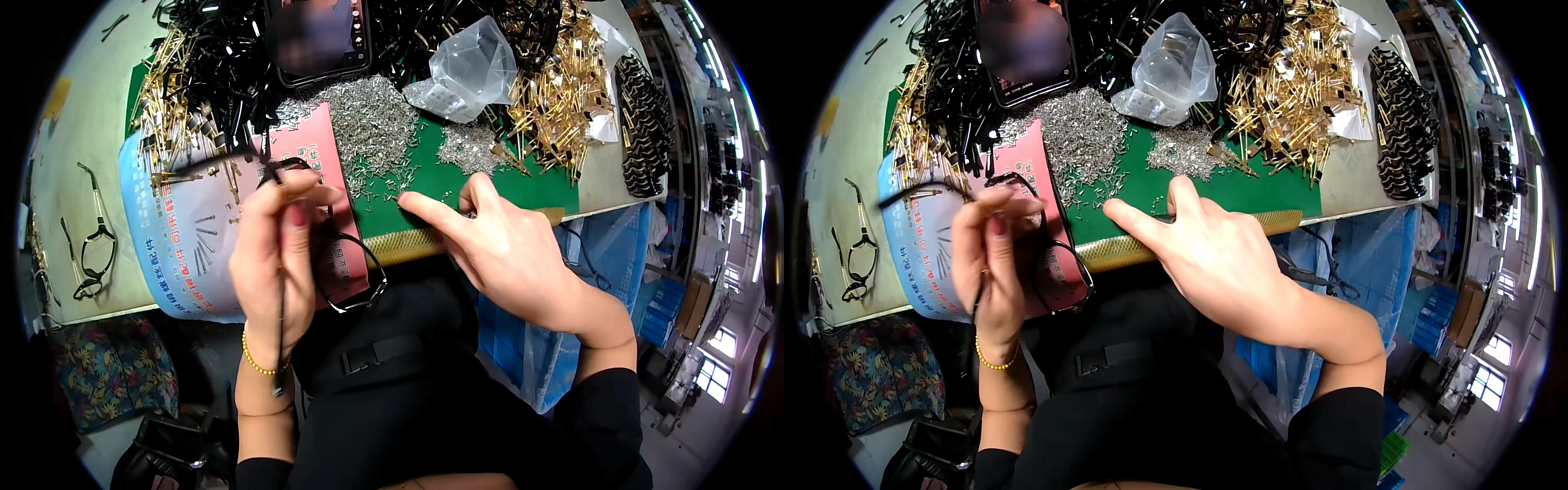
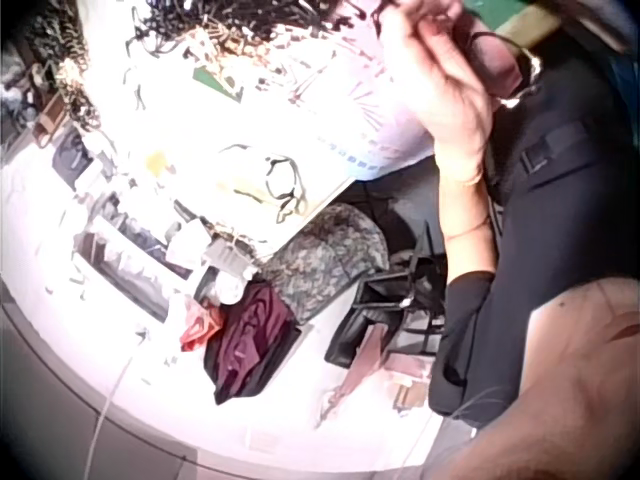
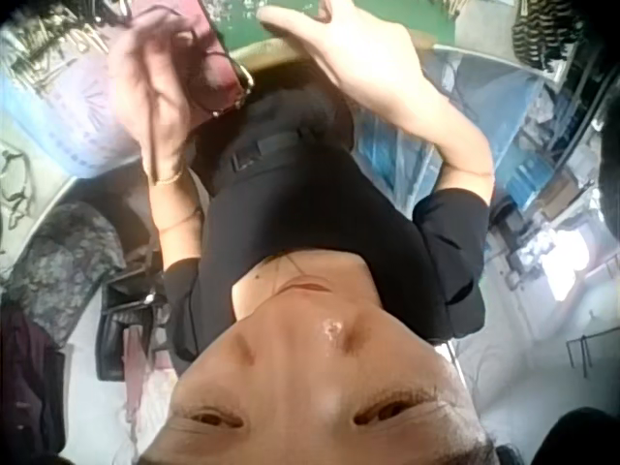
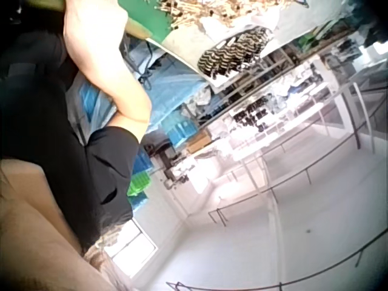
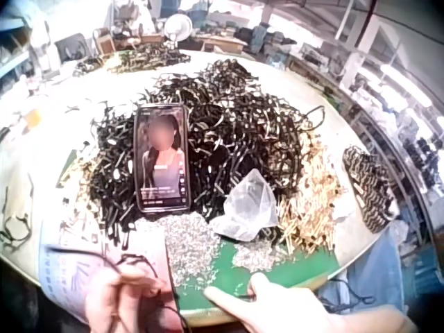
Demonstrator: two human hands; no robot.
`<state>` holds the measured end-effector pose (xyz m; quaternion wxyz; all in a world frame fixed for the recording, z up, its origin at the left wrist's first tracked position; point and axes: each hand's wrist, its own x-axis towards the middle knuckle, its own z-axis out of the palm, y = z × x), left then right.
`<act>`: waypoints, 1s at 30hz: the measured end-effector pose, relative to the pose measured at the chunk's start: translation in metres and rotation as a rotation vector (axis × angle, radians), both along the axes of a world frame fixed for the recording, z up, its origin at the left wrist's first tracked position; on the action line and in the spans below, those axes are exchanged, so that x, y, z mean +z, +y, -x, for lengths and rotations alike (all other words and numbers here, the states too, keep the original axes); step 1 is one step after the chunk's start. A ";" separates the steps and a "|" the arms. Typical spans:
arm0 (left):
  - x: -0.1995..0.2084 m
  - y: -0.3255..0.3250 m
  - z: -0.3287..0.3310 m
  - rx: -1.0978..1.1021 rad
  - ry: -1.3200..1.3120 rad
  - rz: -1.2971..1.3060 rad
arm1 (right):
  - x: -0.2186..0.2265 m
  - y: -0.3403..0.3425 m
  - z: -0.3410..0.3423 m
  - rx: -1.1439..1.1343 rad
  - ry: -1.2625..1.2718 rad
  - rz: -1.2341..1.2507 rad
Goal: The person assembles eyeglasses by inserting small metal screws into the temples and tightening them with a wooden tool. They repeatedly pick up screws, align the temple arms, and secure the joints, then place the completed glasses on the table.
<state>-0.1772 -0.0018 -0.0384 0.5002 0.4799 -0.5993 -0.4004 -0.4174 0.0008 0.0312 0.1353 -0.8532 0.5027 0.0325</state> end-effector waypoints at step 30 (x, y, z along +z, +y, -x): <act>0.015 -0.009 -0.016 -0.140 0.054 -0.384 | -0.004 -0.019 -0.022 0.235 -0.134 -0.126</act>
